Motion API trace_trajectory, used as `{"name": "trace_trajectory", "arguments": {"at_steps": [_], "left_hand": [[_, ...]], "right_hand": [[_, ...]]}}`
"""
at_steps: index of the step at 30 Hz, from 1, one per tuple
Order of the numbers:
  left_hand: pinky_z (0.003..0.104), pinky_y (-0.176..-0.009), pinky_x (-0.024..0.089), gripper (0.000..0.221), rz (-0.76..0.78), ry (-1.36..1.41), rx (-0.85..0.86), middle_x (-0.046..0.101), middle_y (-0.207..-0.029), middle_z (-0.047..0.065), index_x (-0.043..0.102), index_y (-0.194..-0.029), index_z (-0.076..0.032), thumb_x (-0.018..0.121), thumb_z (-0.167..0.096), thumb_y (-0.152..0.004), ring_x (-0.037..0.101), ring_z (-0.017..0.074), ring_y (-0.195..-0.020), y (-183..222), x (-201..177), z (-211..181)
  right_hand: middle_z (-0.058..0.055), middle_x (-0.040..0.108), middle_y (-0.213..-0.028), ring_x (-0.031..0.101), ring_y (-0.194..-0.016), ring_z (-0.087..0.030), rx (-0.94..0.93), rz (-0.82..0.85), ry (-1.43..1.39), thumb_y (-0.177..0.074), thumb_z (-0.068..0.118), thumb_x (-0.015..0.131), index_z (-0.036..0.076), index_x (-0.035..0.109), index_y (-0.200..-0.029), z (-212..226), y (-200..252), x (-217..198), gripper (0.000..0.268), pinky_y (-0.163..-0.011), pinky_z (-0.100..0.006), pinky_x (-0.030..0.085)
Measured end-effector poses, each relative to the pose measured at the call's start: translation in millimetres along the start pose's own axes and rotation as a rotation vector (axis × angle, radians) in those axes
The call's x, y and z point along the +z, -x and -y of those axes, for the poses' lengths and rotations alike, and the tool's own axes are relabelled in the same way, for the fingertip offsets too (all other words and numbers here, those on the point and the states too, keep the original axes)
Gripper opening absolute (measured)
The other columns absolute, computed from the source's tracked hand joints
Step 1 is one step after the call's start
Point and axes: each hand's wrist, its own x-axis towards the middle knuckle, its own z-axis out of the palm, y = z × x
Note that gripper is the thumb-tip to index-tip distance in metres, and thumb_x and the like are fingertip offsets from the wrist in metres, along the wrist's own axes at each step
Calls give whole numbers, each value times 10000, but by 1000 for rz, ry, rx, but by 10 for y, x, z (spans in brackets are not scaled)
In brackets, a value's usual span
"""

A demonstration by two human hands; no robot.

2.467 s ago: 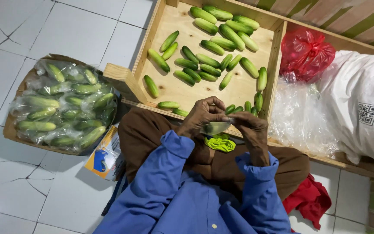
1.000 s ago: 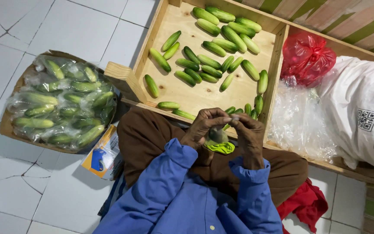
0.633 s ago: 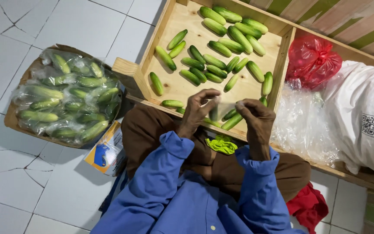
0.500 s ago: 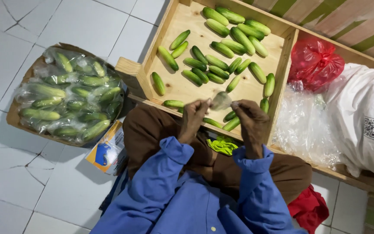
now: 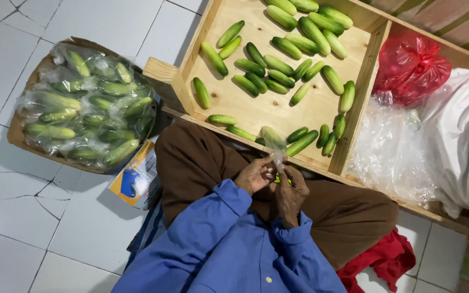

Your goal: Bagging individual cucumbers from a wooden tray into small plastic bags and placing them into a box.

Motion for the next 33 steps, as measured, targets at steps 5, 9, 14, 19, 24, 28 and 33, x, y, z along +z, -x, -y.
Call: {"name": "trace_trajectory", "arguments": {"at_steps": [5, 9, 14, 19, 24, 28, 33], "left_hand": [[106, -502, 285, 250, -13, -1, 18, 442, -787, -70, 614, -953, -110, 837, -191, -875, 441, 28, -648, -309, -341, 149], [108, -503, 294, 255, -42, -151, 167, 423, -812, -58, 649, -1075, -25, 807, -81, -884, 422, 17, -640, -639, -675, 90], [180, -565, 425, 199, -54, -550, 498, 625, -792, 9, 766, -997, -44, 821, -81, -810, 519, 78, -701, -444, -473, -257], [112, -560, 494, 157, 97, -509, 584, 602, -780, -75, 792, -921, -78, 784, -136, -775, 611, 9, -735, -310, -122, -521], [410, -692, 414, 60, -1, -2352, 1463, 601, -760, 89, 735, -814, -100, 716, -154, -798, 526, 254, -818, -567, 119, -477], [410, -709, 412, 94, 60, -2377, 1607, 602, -800, 92, 718, -870, -99, 686, -162, -808, 517, 259, -825, -627, -38, -506], [348, -756, 564, 281, 4, -1923, 1574, 666, -1010, 78, 677, -1224, -119, 520, -43, -1004, 675, 248, -852, -612, -337, -444]], "right_hand": [[-96, 748, -886, 704, -840, -166, 31, 20, -23, -824, 8, 858, 97, 799, -917, -70, 36, 17, 142, -807, -345, 574], [-118, 746, -913, 679, -834, -146, 99, 35, -118, -807, -24, 873, 52, 789, -950, -136, 66, 27, 182, -770, -348, 597], [-56, 749, -893, 729, -834, -194, -96, 119, 88, -815, 10, 861, 128, 810, -922, -93, -28, 104, 167, -781, -341, 589], [-104, 716, -963, 709, -873, -333, -250, 182, 278, -842, -51, 734, 110, 772, -982, -108, -255, 162, 217, -802, -444, 565], [-129, 650, -1155, 650, -1089, -386, -423, 206, 390, -850, -46, 647, 114, 762, -1053, -422, -545, 192, 283, -948, -441, 538], [-63, 602, -1186, 612, -1160, -296, -550, 242, 413, -931, 22, 687, 109, 734, -976, -247, -656, 191, 109, -997, -373, 517], [-252, 686, -1215, 577, -1244, -510, -78, 376, 40, -970, -55, 564, 48, 690, -1142, 394, -608, 308, 237, -1002, -611, 505]]}}
